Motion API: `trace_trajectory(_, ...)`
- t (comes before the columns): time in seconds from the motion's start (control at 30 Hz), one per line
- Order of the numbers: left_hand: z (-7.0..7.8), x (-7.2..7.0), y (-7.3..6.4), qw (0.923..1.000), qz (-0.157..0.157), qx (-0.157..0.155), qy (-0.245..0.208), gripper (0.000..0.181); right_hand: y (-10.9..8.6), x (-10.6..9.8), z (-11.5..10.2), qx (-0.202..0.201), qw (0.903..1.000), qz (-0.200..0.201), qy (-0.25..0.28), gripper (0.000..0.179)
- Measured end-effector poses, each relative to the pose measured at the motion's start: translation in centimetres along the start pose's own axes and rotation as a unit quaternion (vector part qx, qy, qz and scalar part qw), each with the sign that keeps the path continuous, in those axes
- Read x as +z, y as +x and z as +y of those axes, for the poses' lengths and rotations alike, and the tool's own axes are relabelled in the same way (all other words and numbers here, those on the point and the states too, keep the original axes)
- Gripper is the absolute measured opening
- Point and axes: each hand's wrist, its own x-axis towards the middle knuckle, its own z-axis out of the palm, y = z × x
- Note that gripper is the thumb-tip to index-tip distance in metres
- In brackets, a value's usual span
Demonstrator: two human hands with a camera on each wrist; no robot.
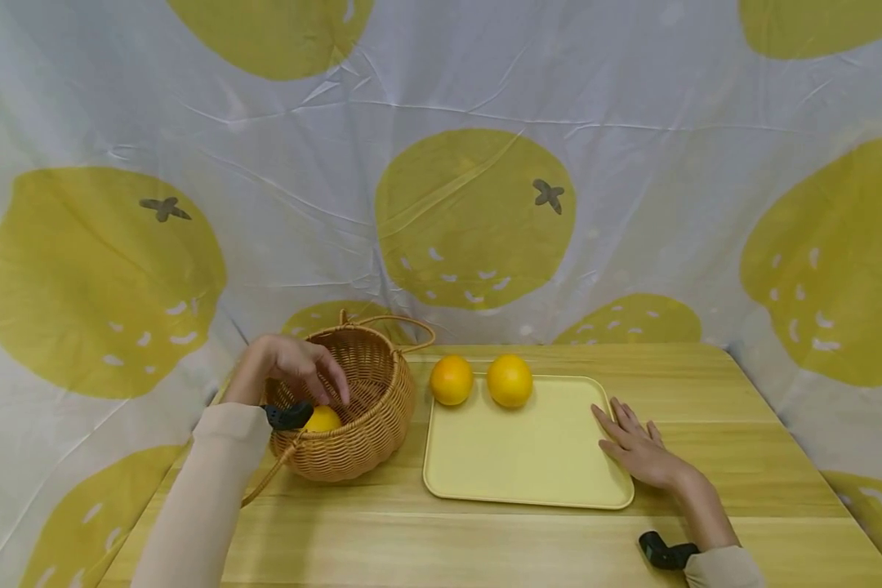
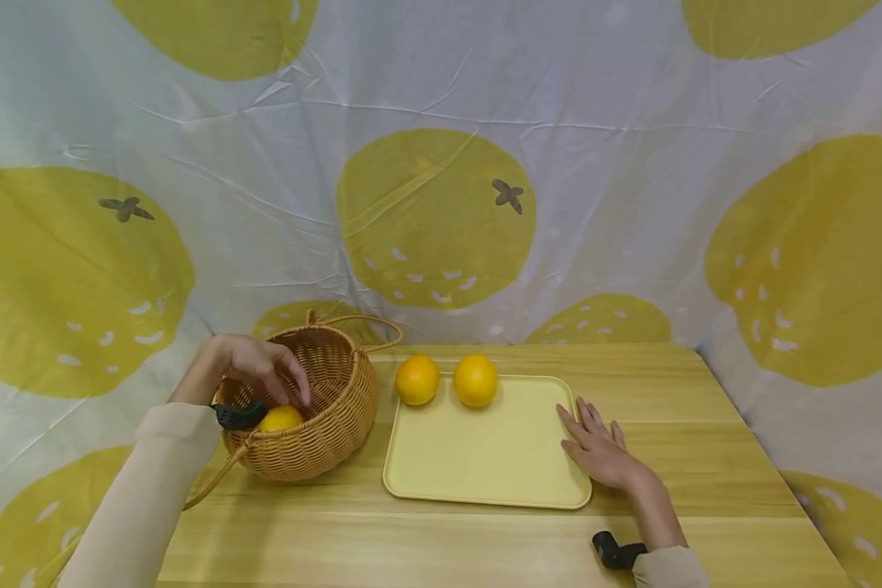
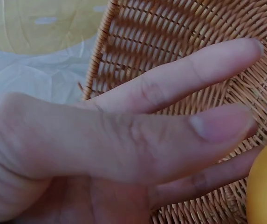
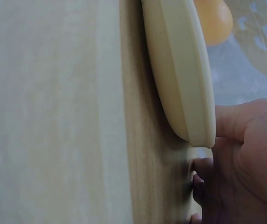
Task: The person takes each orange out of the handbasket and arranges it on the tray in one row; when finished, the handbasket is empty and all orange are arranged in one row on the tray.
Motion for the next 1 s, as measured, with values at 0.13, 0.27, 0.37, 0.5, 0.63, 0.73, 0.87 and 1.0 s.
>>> trace_trajectory(0.13, -0.6, -0.4, 0.9, 0.9997, -0.022, -0.009, -0.009, 0.031, -0.1, 0.1, 0.1, 0.000, 1.0000, 0.000, 0.002, 0.065)
trace_trajectory(0.27, -1.4, -0.8, 1.5, 0.9980, -0.060, -0.018, -0.010, 0.033, -0.1, 0.3, 0.1, -0.002, 1.0000, 0.000, 0.002, 0.065)
trace_trajectory(0.37, -1.9, -0.9, 1.8, 0.9952, -0.088, -0.033, -0.027, 0.037, 0.0, 0.3, 0.1, -0.002, 1.0000, 0.002, 0.002, 0.065)
trace_trajectory(0.5, -2.3, -0.8, 2.0, 0.9926, -0.097, -0.055, -0.047, 0.041, 0.0, 0.3, 0.1, -0.002, 1.0000, 0.002, 0.002, 0.065)
trace_trajectory(0.63, -2.3, -0.5, 1.9, 0.9945, -0.083, -0.053, -0.038, 0.038, 0.0, 0.2, 0.1, -0.002, 1.0000, 0.003, 0.001, 0.065)
trace_trajectory(0.73, -2.1, -0.3, 1.7, 0.9946, -0.087, -0.044, -0.034, 0.039, 0.0, 0.1, 0.1, -0.003, 1.0000, 0.004, 0.003, 0.065)
trace_trajectory(0.87, -1.9, -0.1, 1.6, 0.9942, -0.094, -0.037, -0.038, 0.040, 0.0, 0.1, 0.0, -0.003, 1.0000, 0.004, 0.005, 0.065)
trace_trajectory(1.0, -1.9, -0.1, 1.7, 0.9963, -0.077, -0.033, -0.018, 0.037, 0.0, 0.0, 0.1, 0.000, 1.0000, 0.004, 0.002, 0.065)
